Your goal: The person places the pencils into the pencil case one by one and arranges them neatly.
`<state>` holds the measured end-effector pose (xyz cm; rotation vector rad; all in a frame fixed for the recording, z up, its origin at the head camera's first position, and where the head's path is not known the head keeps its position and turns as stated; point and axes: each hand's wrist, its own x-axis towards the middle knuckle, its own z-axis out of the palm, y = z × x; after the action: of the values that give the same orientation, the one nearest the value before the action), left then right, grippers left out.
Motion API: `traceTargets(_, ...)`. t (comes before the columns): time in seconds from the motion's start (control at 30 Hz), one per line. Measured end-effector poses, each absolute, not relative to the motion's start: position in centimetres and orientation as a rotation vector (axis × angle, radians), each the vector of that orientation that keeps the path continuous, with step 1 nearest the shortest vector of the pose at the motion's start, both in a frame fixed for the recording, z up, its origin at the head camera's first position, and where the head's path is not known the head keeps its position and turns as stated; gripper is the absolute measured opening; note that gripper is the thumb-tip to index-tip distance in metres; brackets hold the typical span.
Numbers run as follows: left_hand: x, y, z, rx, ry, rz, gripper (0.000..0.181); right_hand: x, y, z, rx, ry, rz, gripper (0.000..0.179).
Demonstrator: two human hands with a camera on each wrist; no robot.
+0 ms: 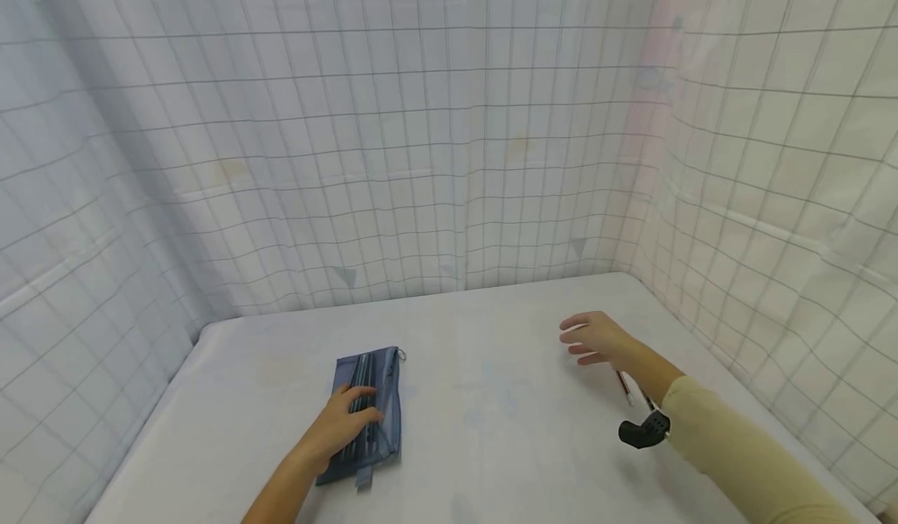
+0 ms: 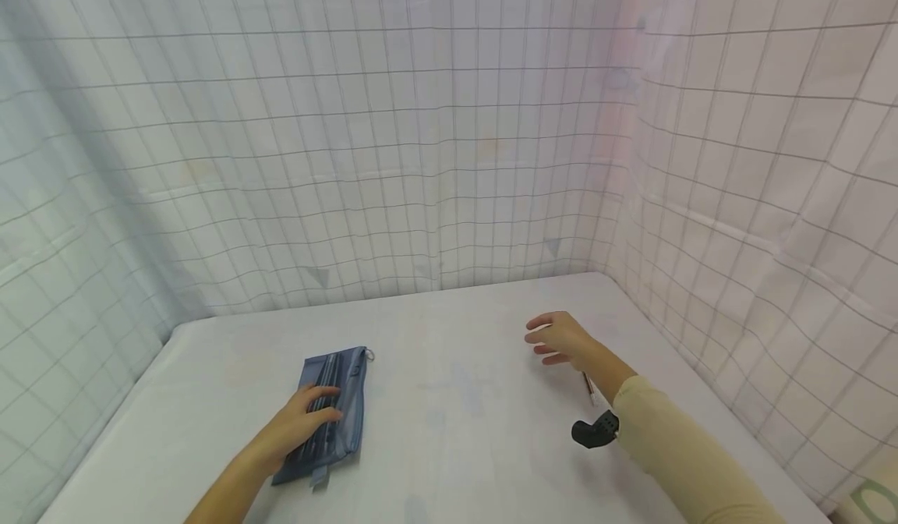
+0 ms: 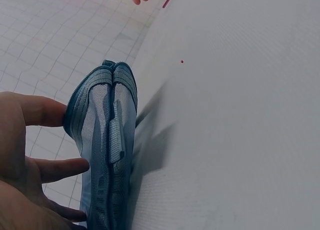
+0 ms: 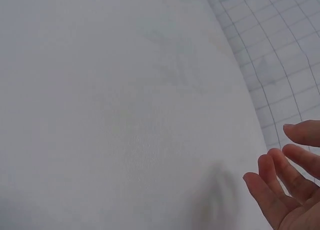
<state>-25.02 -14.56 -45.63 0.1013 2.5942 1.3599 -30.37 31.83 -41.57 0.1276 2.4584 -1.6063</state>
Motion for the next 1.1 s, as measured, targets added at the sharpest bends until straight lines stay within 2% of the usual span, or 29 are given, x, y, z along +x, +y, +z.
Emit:
traceTargets(0.53,-25.0,-14.8,-45.8,0.128,2.597,1.361,0.059,-29.9,36.5,-42.1,0.237,2.558,-1.548,0.049)
traceTargets(0.83,-25.0,-14.8,-45.7,0.136,2.598,1.376,0.057,-30.6,38.3,-43.1,0.332,2.603,-1.484,0.039)
traceTargets(1.1,-25.0,-14.9,-45.8,0.136,2.603,1.378,0.056,-30.7,38.6,-43.9,0.278,2.618,-1.461,0.040)
